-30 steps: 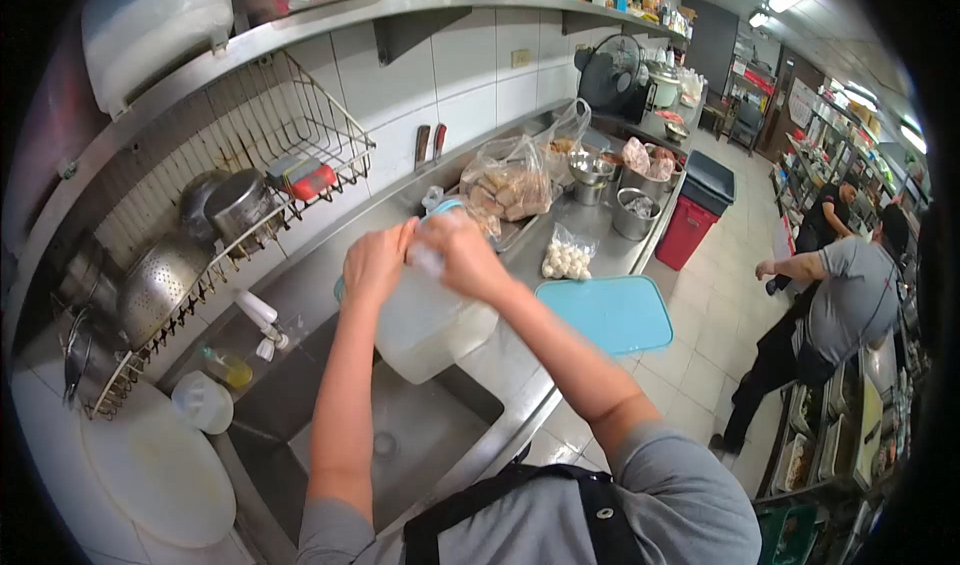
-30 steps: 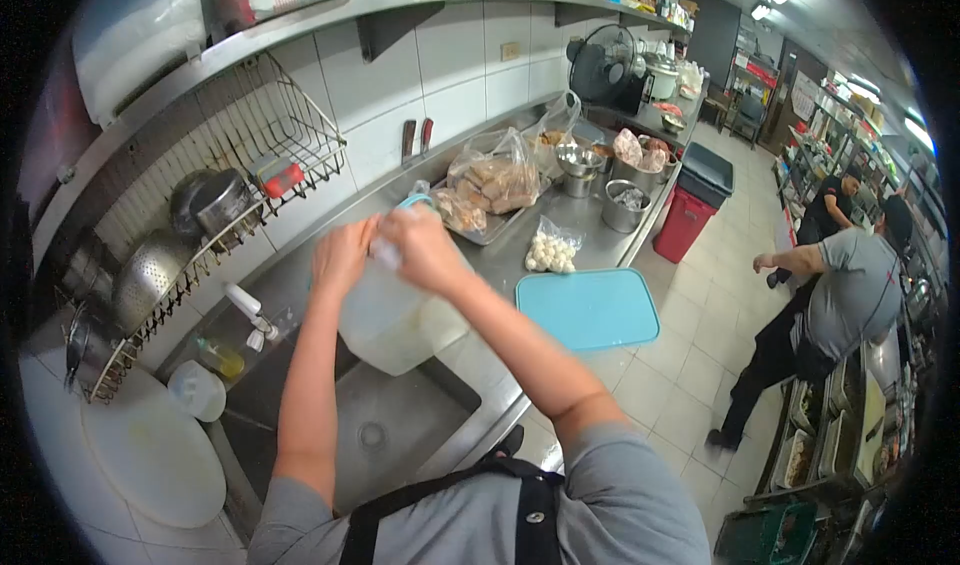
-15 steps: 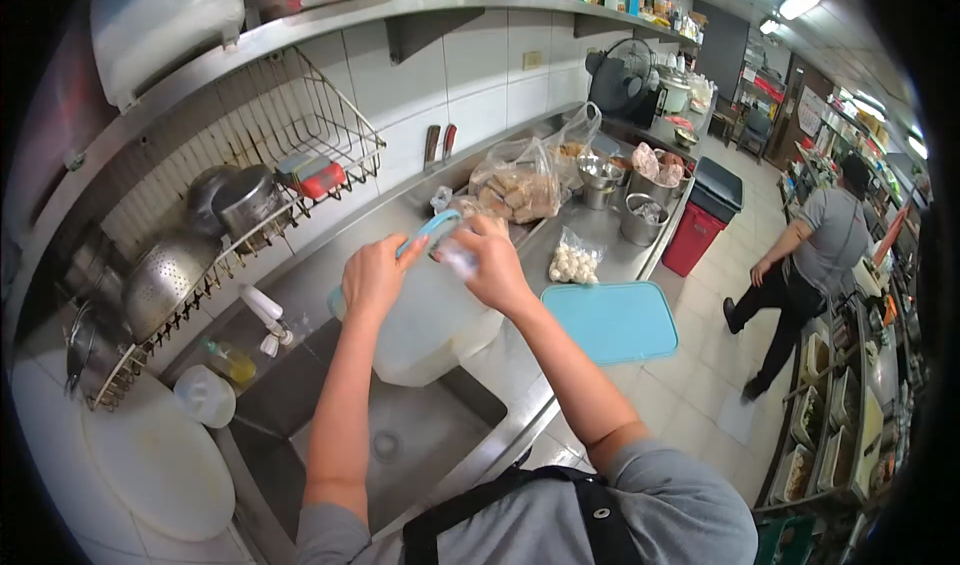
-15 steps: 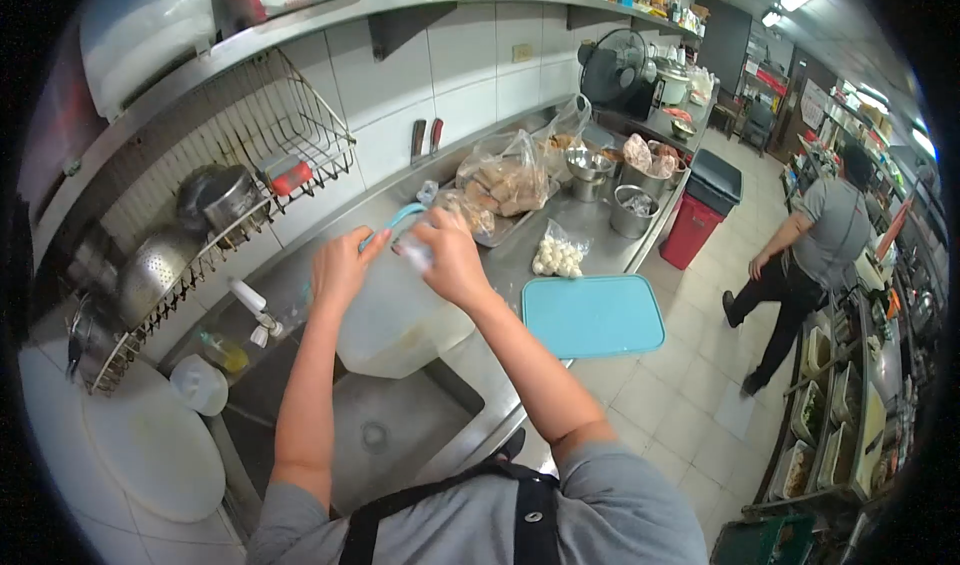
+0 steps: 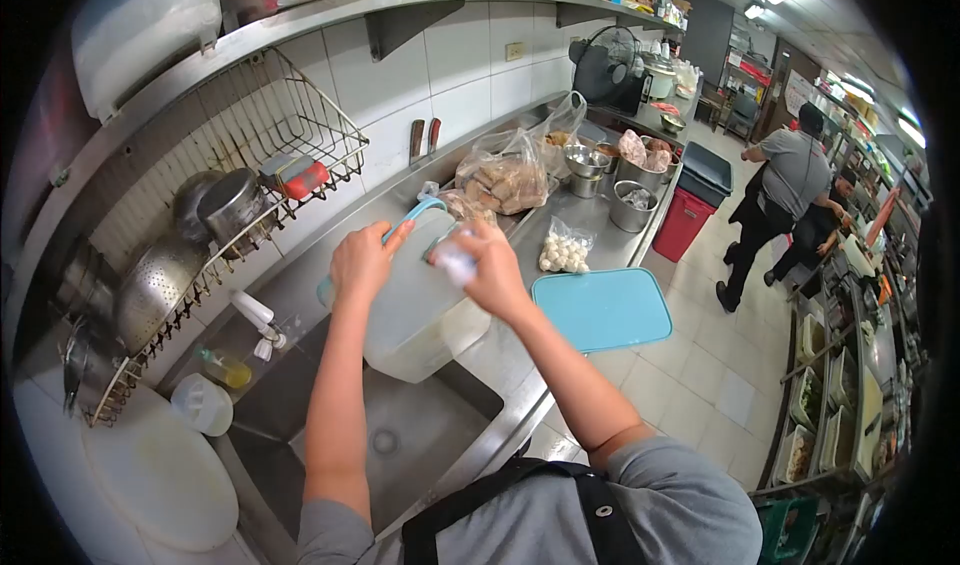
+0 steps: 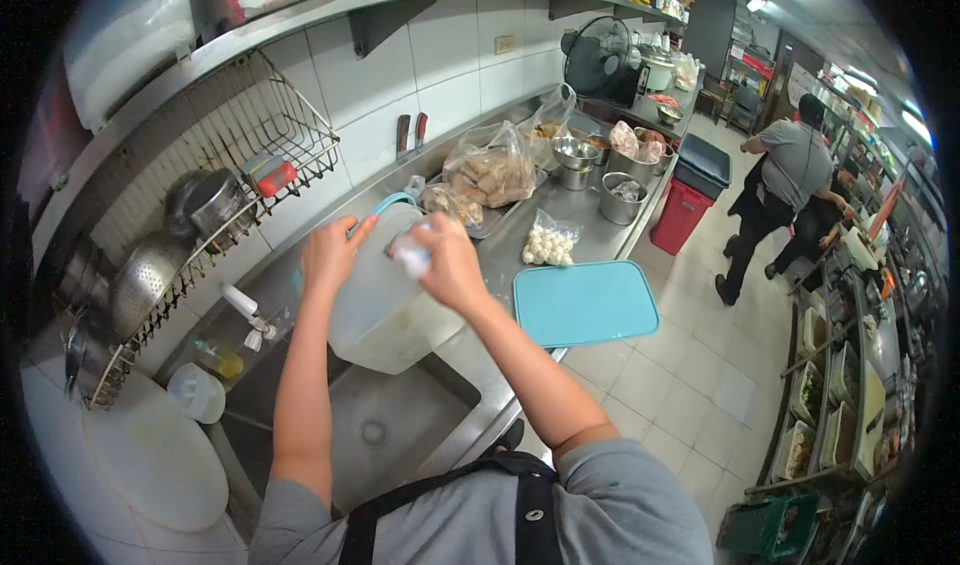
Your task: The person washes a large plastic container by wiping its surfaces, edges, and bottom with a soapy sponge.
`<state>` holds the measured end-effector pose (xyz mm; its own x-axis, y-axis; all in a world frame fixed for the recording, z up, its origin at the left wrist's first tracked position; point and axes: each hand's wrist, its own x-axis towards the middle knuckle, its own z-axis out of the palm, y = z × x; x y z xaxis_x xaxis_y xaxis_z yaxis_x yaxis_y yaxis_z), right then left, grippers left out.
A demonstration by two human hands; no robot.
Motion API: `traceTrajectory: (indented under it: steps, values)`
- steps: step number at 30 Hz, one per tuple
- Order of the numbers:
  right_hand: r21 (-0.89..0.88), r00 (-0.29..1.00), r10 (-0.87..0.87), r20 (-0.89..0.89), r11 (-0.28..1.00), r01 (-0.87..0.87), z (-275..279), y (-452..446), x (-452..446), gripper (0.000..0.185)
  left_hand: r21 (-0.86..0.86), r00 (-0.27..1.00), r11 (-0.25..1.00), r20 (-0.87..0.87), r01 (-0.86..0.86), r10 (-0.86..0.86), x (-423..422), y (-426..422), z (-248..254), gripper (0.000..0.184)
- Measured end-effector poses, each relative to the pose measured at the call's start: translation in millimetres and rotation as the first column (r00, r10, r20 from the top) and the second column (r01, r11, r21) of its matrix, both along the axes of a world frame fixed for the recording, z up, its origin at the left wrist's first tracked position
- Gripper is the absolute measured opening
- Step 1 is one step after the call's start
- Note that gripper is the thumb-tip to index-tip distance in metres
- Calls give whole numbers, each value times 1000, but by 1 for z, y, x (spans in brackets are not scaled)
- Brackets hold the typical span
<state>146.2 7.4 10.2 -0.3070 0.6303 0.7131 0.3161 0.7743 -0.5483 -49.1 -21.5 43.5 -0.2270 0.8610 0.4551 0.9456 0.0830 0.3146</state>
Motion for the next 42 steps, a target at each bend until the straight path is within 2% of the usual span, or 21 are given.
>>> traceTrajectory:
  steps: [2, 6, 9, 11, 12, 13, 15, 16, 17, 19, 22, 23, 25, 27, 28, 31, 34, 36, 39, 41, 42]
  values:
    - [-166, 995, 13, -103, 986, -30, -7, 20, 4, 14, -25, 999, 999, 19, 39, -38, 6, -4, 2, 58]
    - [299, 944, -286, 163, 927, 229, -7, -12, -21, 19, 39, 999, 999, 23, 34, -35, 16, 13, -7, 58]
    - [234, 966, -238, 99, 949, 210, -9, -7, -17, 20, 36, 999, 999, 27, 26, -27, 20, 14, -6, 57]
    - [-187, 981, -176, -80, 969, 158, -18, 47, 2, 16, 53, 999, 998, -3, 45, -45, 22, 0, -1, 57]
    - [-502, 982, -15, -189, 861, -83, -12, 51, 9, 17, 45, 1000, 999, -6, 13, -13, 20, -3, -2, 56]
    - [-718, 936, 95, -340, 617, -323, -6, 53, 13, 19, 42, 1000, 999, -10, -15, 15, 20, -2, -4, 55]
    - [-201, 991, -115, -71, 975, 99, -11, 40, 0, 16, 73, 999, 997, -22, -38, 40, 20, 5, -5, 54]
    - [30, 972, -224, 71, 975, 222, -4, 20, -7, 15, 95, 999, 995, -27, -36, 39, 22, 9, -10, 54]
    - [276, 979, -197, 54, 945, 175, -4, 3, -15, 17, 115, 999, 993, -32, -34, 38, 23, 13, -11, 53]
    - [234, 962, -251, 112, 947, 220, 0, -1, -20, 17, 82, 1000, 996, -7, 17, -17, 24, 14, -8, 53]
    - [-279, 990, -123, -72, 955, 99, -1, 46, 1, 22, 112, 999, 993, -7, 32, -32, 21, 15, -10, 53]
    - [-638, 968, 77, -239, 739, -216, -6, 64, 10, 31, 133, 1000, 991, -13, 26, -25, 19, 15, -12, 54]
    - [-696, 905, 76, -418, 614, -373, -22, 76, 16, 31, 79, 1000, 997, -9, 9, -8, 16, 10, -9, 53]
    - [-539, 979, -7, -202, 836, -105, -29, 71, 8, 20, 59, 1000, 998, -4, -7, 7, 18, 11, -1, 53]
    - [-226, 980, -195, -25, 956, 185, -11, 37, 3, 18, 57, 1000, 998, 7, -17, 17, 22, 11, 0, 53]
    - [267, 951, -285, 118, 932, 246, -7, -33, -23, 21, 78, 999, 996, -28, -36, 38, 20, 21, -12, 53]
    - [239, 957, -288, -36, 927, 288, -2, -28, -3, 22, 62, 1000, 998, -13, -22, 23, 21, 30, -7, 54]
    - [32, 964, -215, -157, 974, 223, -18, 12, 13, 20, 13, 998, 998, 13, -55, 54, 18, 33, -7, 54]
    - [-454, 898, 3, -441, 862, -226, -31, 56, 13, 16, 20, 993, 994, -47, -111, 111, 16, 33, -9, 53]
    - [-52, 956, -260, -136, 965, 255, -32, 39, 8, 17, 37, 987, 987, -35, -156, 157, 11, 43, -14, 52]
    - [102, 943, -332, -4, 938, 330, -27, 12, -3, 25, 43, 984, 984, -33, -172, 173, 11, 49, -15, 52]
